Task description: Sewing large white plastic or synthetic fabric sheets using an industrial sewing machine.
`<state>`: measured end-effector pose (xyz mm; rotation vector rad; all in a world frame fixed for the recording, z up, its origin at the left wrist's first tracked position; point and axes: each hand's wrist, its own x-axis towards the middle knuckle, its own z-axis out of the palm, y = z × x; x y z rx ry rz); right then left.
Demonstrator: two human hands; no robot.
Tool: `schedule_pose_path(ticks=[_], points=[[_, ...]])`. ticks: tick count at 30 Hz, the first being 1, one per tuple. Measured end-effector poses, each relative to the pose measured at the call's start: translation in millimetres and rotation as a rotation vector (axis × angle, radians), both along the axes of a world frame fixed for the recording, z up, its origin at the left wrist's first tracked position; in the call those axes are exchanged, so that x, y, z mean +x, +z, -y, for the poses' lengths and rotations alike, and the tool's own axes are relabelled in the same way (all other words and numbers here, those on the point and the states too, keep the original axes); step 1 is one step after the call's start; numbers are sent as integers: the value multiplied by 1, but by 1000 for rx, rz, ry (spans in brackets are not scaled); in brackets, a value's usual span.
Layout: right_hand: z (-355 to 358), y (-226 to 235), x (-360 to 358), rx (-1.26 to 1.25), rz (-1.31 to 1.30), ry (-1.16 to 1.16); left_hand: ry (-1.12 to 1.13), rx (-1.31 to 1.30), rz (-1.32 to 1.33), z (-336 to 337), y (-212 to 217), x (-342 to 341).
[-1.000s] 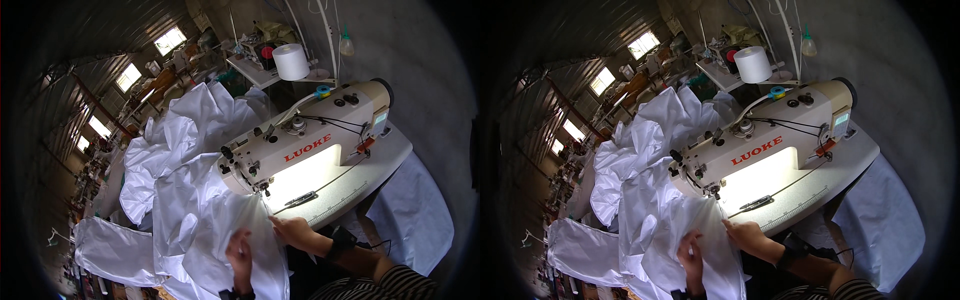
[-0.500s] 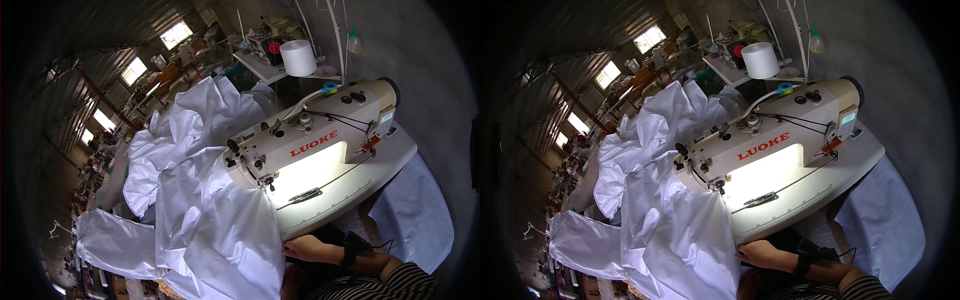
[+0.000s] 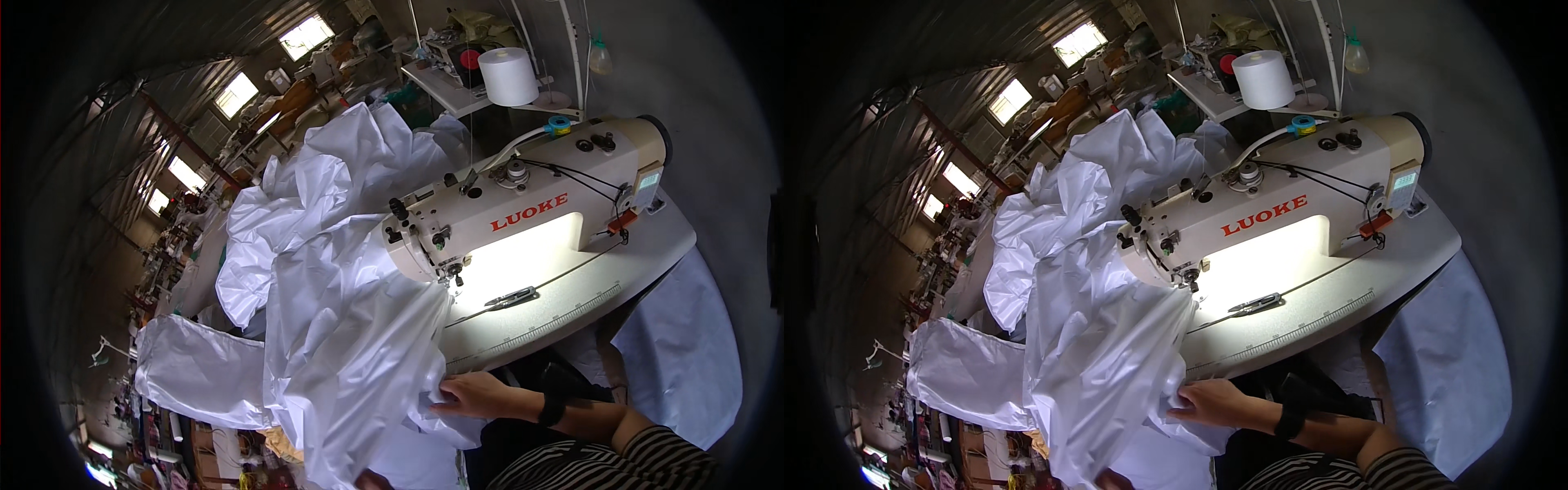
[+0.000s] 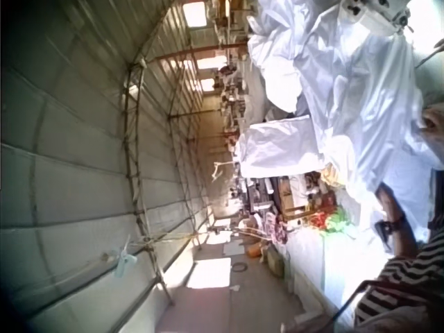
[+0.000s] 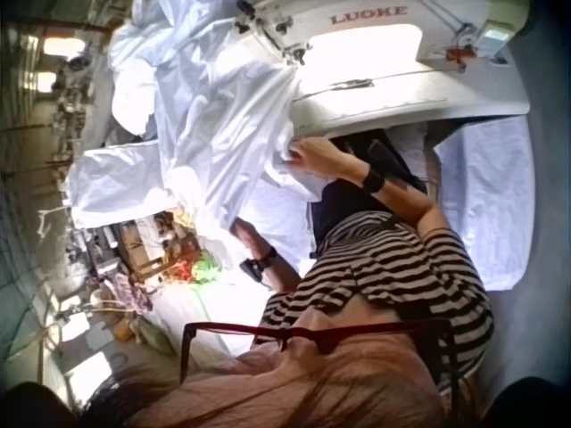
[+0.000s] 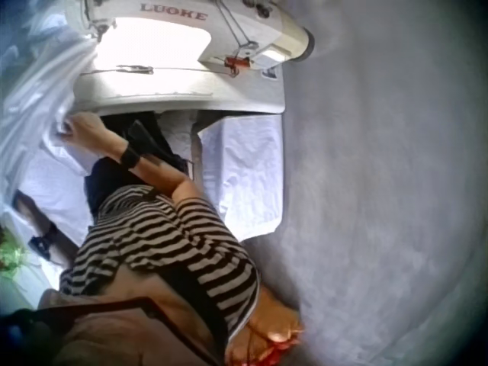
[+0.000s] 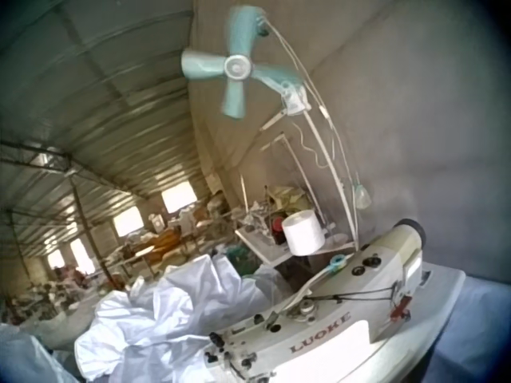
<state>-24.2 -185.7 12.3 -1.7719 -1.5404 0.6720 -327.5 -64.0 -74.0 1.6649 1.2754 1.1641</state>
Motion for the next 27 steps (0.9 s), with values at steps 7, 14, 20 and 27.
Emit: schedule_pose_path(ticks=[7, 14, 20, 27], points=[[31, -24, -52, 73, -345, 289, -152, 461, -1, -205, 111, -1], [94, -70, -93, -657, -647, 694, -623, 620, -490, -325, 187, 132], [63, -42, -34, -229, -842, -224, -77, 645, -1246, -148, 228, 112], [29, -65, -50, -238, -1204, 157, -1161, 498, -430, -55, 146, 121]])
